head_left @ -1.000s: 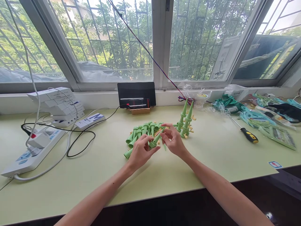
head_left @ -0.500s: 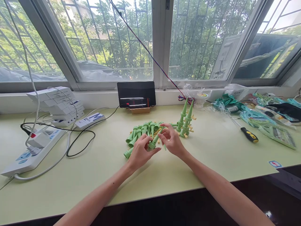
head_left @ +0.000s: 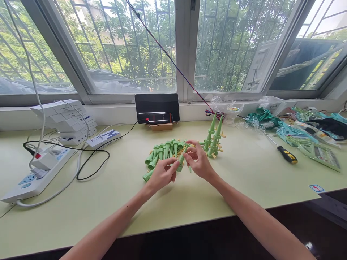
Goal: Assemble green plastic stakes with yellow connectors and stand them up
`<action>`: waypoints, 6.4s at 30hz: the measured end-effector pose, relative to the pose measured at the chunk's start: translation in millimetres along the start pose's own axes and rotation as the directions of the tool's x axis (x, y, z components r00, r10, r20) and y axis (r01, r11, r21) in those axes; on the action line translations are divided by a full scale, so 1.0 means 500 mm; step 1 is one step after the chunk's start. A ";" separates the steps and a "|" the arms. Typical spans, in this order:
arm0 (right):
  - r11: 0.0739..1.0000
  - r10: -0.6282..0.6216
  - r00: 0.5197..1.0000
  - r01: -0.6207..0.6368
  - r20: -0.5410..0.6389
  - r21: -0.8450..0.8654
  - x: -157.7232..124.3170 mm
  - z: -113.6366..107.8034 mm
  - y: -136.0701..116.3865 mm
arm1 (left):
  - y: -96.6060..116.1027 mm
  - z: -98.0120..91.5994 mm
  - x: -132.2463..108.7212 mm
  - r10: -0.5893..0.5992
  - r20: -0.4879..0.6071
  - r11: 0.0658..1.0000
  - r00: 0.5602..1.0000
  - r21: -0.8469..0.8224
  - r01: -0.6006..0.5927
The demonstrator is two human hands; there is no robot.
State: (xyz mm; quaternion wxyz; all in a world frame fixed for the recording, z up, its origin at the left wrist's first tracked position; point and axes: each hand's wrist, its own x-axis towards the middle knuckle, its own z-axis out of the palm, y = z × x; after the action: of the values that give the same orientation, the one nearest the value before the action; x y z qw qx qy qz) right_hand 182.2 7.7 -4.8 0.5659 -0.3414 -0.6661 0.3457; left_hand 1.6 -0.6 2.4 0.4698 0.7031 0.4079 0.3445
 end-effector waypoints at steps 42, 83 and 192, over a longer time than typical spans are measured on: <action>0.885 0.041 0.999 -0.034 0.004 -0.463 0.007 -0.013 0.032 | 0.027 -0.034 0.011 -0.170 -0.109 0.864 0.979 -0.495 0.095; 0.608 0.117 0.956 0.146 0.269 -0.781 0.025 0.016 0.057 | 0.007 -0.024 0.013 -0.125 -0.096 0.891 0.987 -0.450 0.069; 0.987 0.112 0.993 -0.108 -0.029 0.115 0.022 0.001 0.013 | 0.014 -0.022 0.012 -0.088 -0.177 0.904 0.980 -0.428 0.003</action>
State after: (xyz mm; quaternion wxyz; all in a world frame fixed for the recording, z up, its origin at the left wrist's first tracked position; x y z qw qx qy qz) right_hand 180.7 20.1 -4.6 0.5759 -0.3513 -0.6155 0.4075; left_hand -3.9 7.5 13.0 0.5783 0.5372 0.3825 0.4803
